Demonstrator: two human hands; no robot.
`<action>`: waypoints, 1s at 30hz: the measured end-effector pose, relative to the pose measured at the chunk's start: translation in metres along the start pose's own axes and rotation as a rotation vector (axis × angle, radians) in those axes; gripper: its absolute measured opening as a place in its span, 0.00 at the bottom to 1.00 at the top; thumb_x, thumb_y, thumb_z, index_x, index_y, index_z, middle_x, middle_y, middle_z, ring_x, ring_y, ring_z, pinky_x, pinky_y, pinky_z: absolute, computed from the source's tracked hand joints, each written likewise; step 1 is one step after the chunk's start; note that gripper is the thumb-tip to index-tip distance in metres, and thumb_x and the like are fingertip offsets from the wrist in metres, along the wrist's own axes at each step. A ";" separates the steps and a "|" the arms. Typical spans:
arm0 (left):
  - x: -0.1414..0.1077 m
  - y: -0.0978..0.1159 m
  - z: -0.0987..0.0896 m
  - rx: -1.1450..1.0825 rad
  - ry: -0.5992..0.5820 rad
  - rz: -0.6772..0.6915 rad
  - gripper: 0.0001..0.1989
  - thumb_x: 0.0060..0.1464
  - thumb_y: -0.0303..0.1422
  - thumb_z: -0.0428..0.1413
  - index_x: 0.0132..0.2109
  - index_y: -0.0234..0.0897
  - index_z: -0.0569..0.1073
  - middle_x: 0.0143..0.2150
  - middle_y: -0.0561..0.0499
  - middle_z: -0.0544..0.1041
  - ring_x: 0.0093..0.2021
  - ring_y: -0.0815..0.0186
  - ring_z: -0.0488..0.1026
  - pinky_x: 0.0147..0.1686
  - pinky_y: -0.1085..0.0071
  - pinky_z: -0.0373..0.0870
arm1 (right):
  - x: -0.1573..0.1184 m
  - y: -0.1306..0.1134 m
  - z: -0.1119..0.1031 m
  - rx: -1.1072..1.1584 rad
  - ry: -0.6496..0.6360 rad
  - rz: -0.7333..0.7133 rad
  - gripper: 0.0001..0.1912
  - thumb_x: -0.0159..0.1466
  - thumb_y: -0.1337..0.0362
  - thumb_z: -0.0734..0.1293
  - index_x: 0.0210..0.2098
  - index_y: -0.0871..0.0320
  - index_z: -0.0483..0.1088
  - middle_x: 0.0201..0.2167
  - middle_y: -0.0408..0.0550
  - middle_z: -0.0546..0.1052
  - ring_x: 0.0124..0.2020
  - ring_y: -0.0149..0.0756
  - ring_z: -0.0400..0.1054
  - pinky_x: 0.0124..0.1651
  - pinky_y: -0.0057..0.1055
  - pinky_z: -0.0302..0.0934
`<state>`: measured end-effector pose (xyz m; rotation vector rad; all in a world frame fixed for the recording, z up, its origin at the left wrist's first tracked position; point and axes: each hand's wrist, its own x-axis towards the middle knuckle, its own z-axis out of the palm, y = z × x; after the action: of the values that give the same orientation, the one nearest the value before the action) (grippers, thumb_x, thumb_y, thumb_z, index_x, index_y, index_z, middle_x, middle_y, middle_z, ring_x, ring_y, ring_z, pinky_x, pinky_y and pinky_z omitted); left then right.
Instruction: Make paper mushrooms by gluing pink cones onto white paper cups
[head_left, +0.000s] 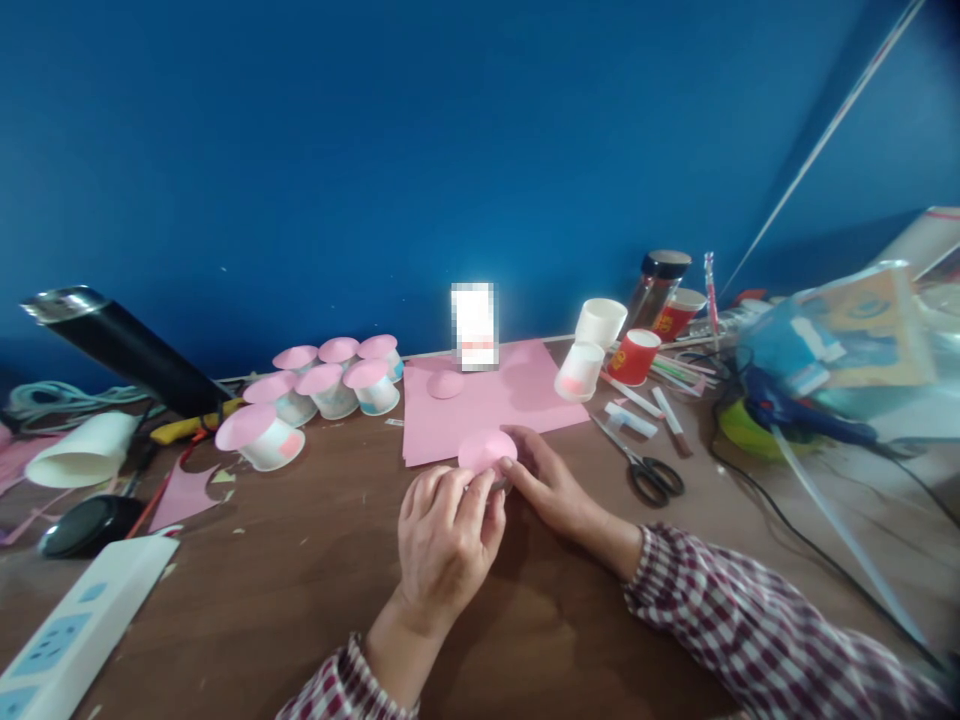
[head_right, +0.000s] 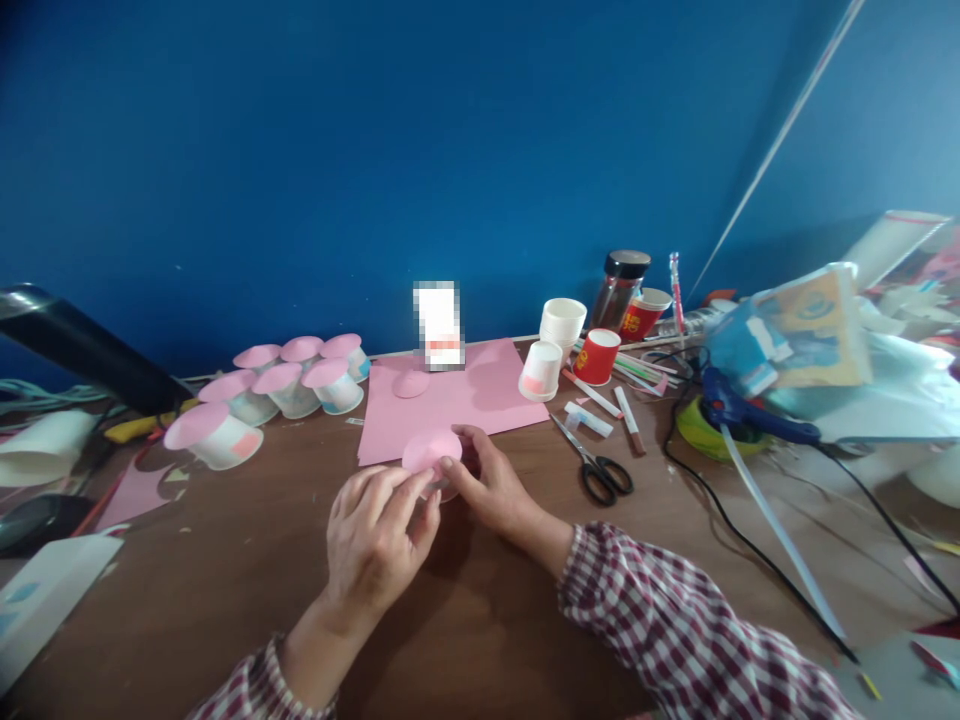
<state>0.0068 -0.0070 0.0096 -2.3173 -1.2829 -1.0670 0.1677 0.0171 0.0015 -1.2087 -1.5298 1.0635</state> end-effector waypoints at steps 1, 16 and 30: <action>0.000 0.000 0.000 -0.001 -0.003 0.003 0.12 0.50 0.30 0.58 0.44 0.36 0.75 0.36 0.46 0.76 0.41 0.58 0.70 0.44 0.61 0.66 | 0.000 0.000 0.000 -0.002 0.001 0.000 0.22 0.64 0.60 0.62 0.55 0.62 0.58 0.44 0.52 0.72 0.47 0.39 0.67 0.50 0.36 0.62; 0.001 0.000 0.000 0.028 -0.011 0.025 0.11 0.51 0.30 0.57 0.43 0.36 0.75 0.36 0.46 0.75 0.41 0.58 0.70 0.44 0.62 0.66 | -0.002 -0.003 0.000 0.040 -0.007 0.017 0.22 0.64 0.58 0.62 0.55 0.59 0.59 0.45 0.51 0.71 0.47 0.38 0.66 0.50 0.36 0.63; 0.001 0.001 0.000 0.015 0.008 0.019 0.12 0.50 0.30 0.58 0.44 0.35 0.75 0.36 0.46 0.76 0.41 0.59 0.69 0.44 0.62 0.66 | -0.001 -0.003 0.003 0.125 -0.002 0.018 0.24 0.62 0.59 0.64 0.55 0.60 0.59 0.48 0.53 0.71 0.47 0.38 0.68 0.50 0.35 0.63</action>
<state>0.0076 -0.0069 0.0098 -2.3071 -1.2594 -1.0566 0.1645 0.0159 0.0036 -1.1377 -1.4346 1.1554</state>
